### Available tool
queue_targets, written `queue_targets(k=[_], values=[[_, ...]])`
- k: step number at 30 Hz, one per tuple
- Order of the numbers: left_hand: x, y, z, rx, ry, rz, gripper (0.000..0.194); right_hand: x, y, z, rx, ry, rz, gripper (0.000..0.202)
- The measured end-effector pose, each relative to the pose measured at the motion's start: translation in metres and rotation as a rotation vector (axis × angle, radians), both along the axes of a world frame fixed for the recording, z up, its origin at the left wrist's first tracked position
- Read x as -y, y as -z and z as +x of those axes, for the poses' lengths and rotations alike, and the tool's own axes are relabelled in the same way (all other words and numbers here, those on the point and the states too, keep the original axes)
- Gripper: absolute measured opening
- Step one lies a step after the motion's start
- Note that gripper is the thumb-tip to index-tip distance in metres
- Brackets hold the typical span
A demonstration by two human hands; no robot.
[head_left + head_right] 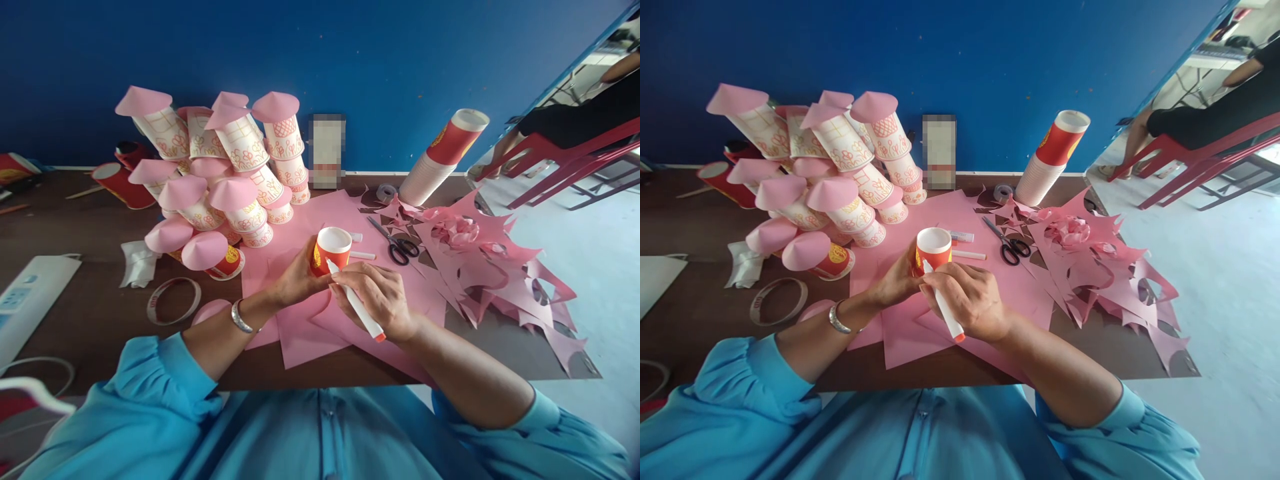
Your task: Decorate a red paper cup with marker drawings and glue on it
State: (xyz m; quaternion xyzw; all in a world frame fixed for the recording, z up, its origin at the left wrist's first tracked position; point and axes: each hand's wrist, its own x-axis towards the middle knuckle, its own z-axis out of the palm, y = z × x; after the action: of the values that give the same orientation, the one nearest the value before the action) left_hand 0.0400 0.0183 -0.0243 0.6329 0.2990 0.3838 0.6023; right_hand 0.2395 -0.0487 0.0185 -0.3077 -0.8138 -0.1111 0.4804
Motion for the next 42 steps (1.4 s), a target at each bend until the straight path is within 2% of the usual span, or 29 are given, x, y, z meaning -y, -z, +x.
queue_targets(k=[6, 14, 19, 26, 31, 36, 42], values=[[0.001, -0.003, 0.001, 0.013, 0.005, 0.002, 0.099, 0.0, 0.001, -0.001, 0.014, 0.031, -0.009, 0.022], [-0.002, -0.003, 0.001, 0.052, -0.001, 0.048, 0.077, 0.0, -0.005, 0.001, -0.005, 0.059, -0.015, 0.025], [-0.001, -0.011, 0.001, 0.059, -0.002, 0.009, 0.077, -0.001, -0.007, 0.003, -0.029, 0.065, -0.03, 0.025], [-0.003, -0.019, 0.003, 0.137, 0.087, 0.009, 0.07, -0.002, -0.013, 0.007, -0.023, 0.079, -0.052, 0.023], [-0.004, -0.019, 0.002, 0.144, 0.11, -0.043, 0.072, -0.003, -0.013, 0.008, -0.022, 0.091, -0.035, 0.025], [-0.003, -0.019, 0.0, 0.167, 0.173, -0.072, 0.059, -0.004, -0.014, 0.008, -0.032, 0.098, -0.019, 0.017], [-0.001, -0.021, -0.004, 0.107, 0.216, -0.087, 0.064, -0.004, -0.016, 0.009, -0.042, 0.088, -0.012, 0.011]])
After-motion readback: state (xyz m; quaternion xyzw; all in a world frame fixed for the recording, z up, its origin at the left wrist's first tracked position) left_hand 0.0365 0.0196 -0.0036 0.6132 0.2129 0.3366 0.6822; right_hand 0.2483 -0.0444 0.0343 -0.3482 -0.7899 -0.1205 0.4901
